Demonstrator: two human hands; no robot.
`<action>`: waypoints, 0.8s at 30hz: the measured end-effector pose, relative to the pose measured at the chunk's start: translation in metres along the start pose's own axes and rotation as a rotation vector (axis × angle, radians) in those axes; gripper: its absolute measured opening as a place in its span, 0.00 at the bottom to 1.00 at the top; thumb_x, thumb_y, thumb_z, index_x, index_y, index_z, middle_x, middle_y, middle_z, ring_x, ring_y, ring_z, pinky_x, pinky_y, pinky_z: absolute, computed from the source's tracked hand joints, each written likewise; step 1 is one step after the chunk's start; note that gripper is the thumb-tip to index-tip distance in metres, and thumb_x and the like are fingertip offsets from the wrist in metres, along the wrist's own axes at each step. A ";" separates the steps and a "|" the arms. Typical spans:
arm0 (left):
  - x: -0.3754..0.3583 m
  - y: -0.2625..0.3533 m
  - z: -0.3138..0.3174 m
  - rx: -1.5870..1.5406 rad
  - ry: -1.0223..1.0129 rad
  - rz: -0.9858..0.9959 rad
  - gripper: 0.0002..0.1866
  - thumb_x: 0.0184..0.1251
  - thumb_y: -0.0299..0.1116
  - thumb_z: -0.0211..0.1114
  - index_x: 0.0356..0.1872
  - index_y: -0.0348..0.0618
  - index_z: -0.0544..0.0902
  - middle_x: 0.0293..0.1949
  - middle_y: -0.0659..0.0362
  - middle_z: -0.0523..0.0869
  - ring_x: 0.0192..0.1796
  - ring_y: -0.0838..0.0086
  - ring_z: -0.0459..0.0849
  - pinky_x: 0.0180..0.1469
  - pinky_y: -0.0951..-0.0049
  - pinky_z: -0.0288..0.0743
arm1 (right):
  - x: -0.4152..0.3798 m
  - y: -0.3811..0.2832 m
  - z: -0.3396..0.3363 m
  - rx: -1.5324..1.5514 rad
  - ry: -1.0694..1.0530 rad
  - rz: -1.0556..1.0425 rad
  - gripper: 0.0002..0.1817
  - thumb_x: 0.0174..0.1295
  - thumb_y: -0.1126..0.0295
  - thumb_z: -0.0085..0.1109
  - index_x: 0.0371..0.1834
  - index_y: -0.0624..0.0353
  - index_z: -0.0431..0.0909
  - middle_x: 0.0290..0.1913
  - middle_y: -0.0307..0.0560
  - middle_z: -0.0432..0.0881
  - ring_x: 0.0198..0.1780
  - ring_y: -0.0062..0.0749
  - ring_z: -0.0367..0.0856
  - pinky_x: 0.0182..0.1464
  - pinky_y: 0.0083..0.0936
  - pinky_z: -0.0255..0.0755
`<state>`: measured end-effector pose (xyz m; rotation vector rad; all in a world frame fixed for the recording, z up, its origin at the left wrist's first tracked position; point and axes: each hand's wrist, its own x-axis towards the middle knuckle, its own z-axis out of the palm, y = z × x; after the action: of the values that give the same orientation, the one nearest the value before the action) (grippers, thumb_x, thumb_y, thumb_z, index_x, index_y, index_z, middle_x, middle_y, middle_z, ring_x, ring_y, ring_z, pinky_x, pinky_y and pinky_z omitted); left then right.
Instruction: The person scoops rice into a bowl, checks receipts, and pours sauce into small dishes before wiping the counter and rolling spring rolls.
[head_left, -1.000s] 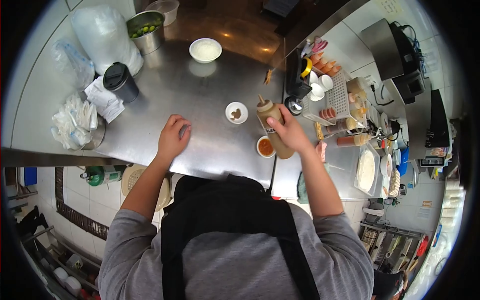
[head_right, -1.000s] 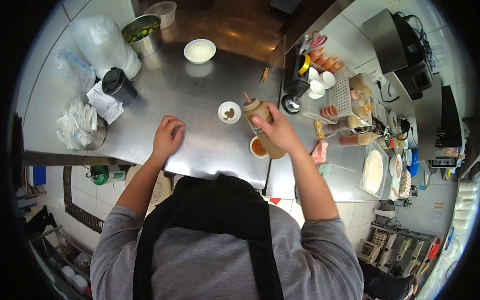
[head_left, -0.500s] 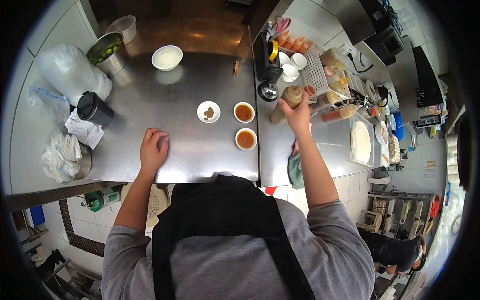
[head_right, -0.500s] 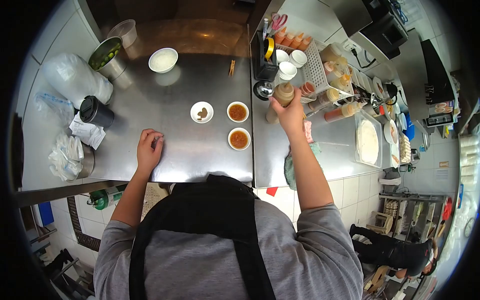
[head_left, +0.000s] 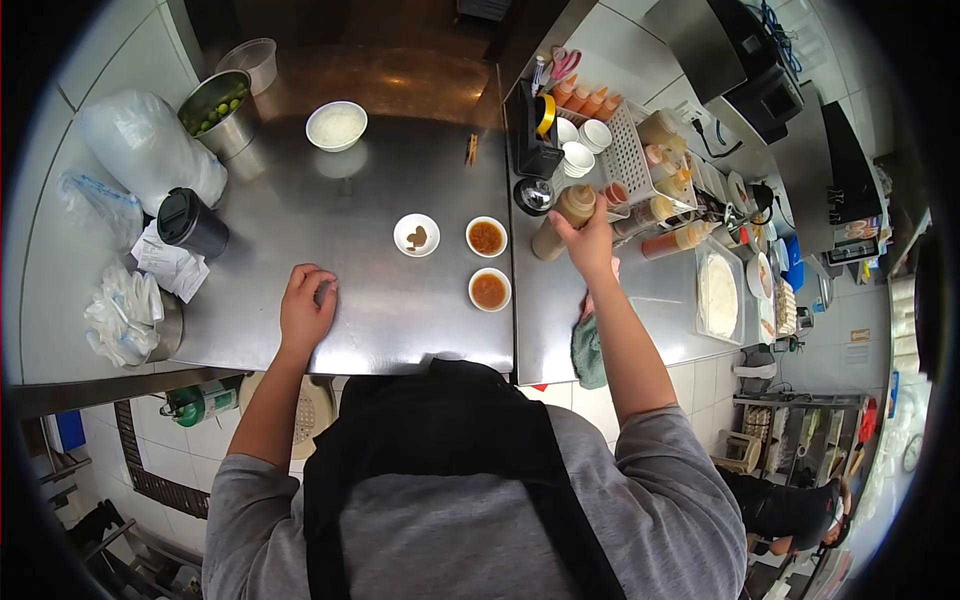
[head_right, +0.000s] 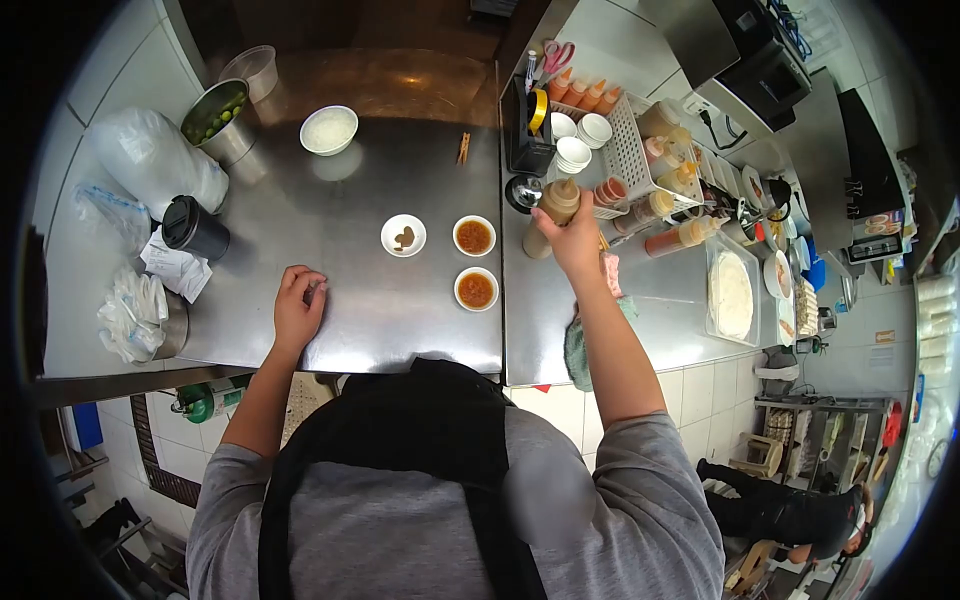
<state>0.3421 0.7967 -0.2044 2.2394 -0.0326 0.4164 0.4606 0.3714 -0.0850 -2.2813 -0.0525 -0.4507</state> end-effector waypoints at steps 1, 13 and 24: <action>0.000 0.000 0.000 -0.001 0.005 -0.002 0.06 0.62 0.28 0.68 0.39 0.42 0.84 0.45 0.54 0.80 0.43 0.61 0.83 0.44 0.67 0.78 | 0.002 -0.003 0.000 -0.053 -0.034 -0.007 0.30 0.55 0.63 0.77 0.53 0.63 0.68 0.47 0.56 0.86 0.48 0.41 0.87 0.51 0.33 0.78; 0.000 0.001 -0.001 0.016 0.001 0.021 0.06 0.62 0.28 0.67 0.39 0.41 0.84 0.45 0.53 0.80 0.43 0.59 0.83 0.46 0.66 0.78 | -0.005 0.004 0.002 -0.061 -0.070 0.014 0.36 0.53 0.64 0.78 0.59 0.62 0.65 0.47 0.57 0.86 0.48 0.48 0.87 0.49 0.37 0.79; 0.000 0.003 -0.002 0.014 -0.003 0.010 0.06 0.62 0.28 0.67 0.39 0.41 0.84 0.45 0.53 0.80 0.43 0.60 0.83 0.45 0.67 0.77 | -0.024 0.012 0.015 -0.109 0.022 -0.217 0.38 0.50 0.65 0.80 0.61 0.61 0.65 0.48 0.57 0.84 0.50 0.50 0.85 0.51 0.36 0.78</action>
<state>0.3409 0.7962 -0.2008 2.2548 -0.0429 0.4195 0.4445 0.3766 -0.1106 -2.3878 -0.2720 -0.6042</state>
